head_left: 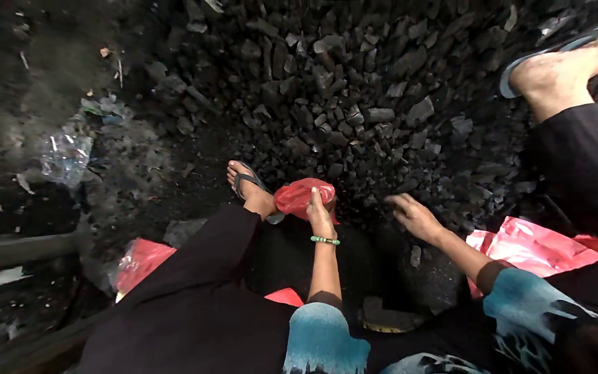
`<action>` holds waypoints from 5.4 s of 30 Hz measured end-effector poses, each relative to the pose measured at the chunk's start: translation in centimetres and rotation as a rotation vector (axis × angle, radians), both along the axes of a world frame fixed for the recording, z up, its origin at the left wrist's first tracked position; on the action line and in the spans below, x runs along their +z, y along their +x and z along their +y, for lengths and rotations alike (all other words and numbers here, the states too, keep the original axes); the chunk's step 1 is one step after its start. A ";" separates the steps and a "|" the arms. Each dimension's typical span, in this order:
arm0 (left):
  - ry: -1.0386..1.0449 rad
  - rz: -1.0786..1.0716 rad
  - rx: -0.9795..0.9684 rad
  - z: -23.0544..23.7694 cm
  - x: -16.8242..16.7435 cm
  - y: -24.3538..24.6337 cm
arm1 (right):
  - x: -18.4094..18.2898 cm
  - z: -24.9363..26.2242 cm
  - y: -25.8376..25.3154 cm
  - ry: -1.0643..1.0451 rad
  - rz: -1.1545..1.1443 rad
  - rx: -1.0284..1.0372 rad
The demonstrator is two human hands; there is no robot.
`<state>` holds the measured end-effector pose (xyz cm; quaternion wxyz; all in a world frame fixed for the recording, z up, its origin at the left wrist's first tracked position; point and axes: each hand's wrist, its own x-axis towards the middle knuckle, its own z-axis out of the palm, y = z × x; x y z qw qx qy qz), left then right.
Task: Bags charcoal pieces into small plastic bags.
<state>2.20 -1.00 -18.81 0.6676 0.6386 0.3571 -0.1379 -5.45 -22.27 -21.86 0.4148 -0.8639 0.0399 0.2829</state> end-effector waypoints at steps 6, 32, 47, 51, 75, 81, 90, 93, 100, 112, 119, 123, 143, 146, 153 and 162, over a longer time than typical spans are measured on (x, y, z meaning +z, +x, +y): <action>0.007 -0.008 -0.014 0.4 -0.5 -0.4 | -2.5 0.0 -8.2 -0.208 0.899 0.701; 0.112 0.232 -0.127 -4.4 -3.9 -7.6 | -0.4 -7.9 -1.5 -0.240 -0.005 -1.866; -0.237 0.490 -0.184 -14.0 -1.9 -6.0 | -5.1 -12.2 0.4 0.063 -0.101 -1.847; -0.241 0.502 -0.123 -14.7 -2.1 -5.2 | -4.2 -10.7 1.6 0.106 -0.112 -1.619; 0.570 -0.066 -0.966 -15.6 2.9 0.4 | -1.5 -0.4 5.2 1.042 -0.053 -1.432; 0.313 -0.216 -1.328 -13.8 7.4 4.6 | -4.6 -0.4 6.4 1.419 -0.155 -1.510; 0.796 -0.139 -0.925 -8.2 7.0 13.5 | -0.6 -1.3 8.8 1.677 -0.160 -1.526; 0.874 -0.164 -0.915 -8.8 7.8 14.5 | 2.7 -2.1 11.0 1.759 -0.216 -1.407; 1.055 -0.191 -1.045 -9.7 10.0 15.4 | 12.4 -3.0 16.4 1.882 -0.272 -1.075; 0.789 -0.324 -1.102 -8.9 11.1 18.8 | 9.0 -3.5 23.7 0.318 -0.084 -0.459; 0.673 -0.450 -0.995 -7.7 8.7 19.3 | 10.9 -8.9 22.5 0.488 -0.321 -0.837; 0.464 -0.737 -0.376 -6.0 4.5 15.2 | 3.8 -10.5 19.2 -0.012 -0.383 -0.962; 0.751 -0.013 -0.675 -11.9 -4.0 3.9 | -2.7 -4.3 9.3 -0.294 -0.099 -0.564; 0.758 -0.044 -0.721 -11.1 -4.4 3.5 | -2.5 -4.8 9.2 -0.224 -0.107 -0.569; 0.693 -0.228 -0.624 -12.4 -5.8 1.1 | -3.7 -5.0 8.7 0.228 -0.081 -0.832; 0.315 -0.226 -0.455 -12.6 -4.2 2.0 | -3.0 -1.2 8.0 0.980 0.003 -1.374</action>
